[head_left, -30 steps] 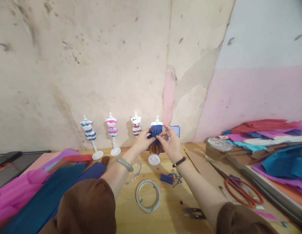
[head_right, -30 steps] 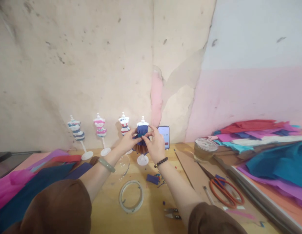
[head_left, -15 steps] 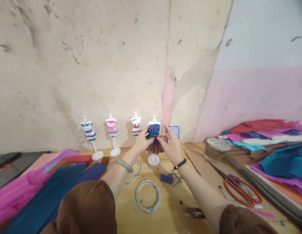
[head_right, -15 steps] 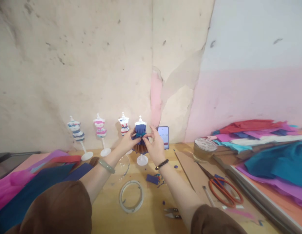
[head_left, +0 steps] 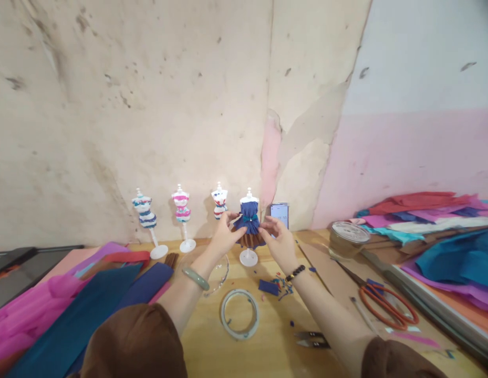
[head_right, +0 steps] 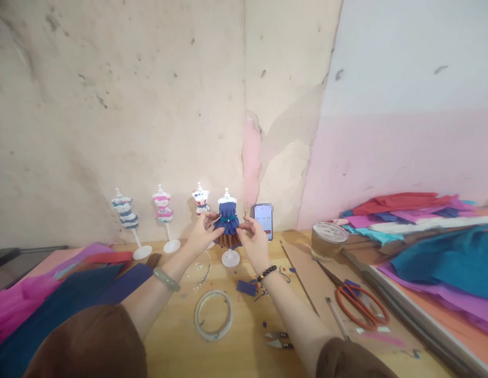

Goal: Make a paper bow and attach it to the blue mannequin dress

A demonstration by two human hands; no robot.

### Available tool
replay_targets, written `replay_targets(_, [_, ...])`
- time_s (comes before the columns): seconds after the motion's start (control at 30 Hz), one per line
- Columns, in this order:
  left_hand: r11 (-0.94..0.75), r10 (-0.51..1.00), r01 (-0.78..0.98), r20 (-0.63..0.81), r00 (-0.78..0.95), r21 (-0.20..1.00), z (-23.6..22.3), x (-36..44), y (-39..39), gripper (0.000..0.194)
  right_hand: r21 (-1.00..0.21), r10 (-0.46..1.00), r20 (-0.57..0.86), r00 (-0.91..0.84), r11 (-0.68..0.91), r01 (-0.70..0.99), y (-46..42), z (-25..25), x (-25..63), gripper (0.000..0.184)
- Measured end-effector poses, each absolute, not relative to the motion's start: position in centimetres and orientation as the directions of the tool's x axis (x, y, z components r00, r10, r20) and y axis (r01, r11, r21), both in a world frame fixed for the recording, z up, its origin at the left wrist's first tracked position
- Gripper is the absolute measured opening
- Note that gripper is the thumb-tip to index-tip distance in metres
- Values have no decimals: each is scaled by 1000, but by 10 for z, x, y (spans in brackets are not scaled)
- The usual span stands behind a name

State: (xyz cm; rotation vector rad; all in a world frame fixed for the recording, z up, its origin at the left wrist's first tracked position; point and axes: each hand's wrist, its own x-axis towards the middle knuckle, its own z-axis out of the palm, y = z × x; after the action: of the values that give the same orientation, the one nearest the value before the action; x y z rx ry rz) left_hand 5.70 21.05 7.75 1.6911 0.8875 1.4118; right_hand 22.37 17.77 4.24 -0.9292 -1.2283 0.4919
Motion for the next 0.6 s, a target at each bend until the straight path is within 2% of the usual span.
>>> replay_targets(0.2, [-497,865,90,485,126,863,83,65,204,24,-809,763,587,269,561,175,180,48,214,27])
replay_targets(0.6, [-403,911,87,391,129,911,88,66,211,8,-782,746,621,240,570,251,182,42,211,23])
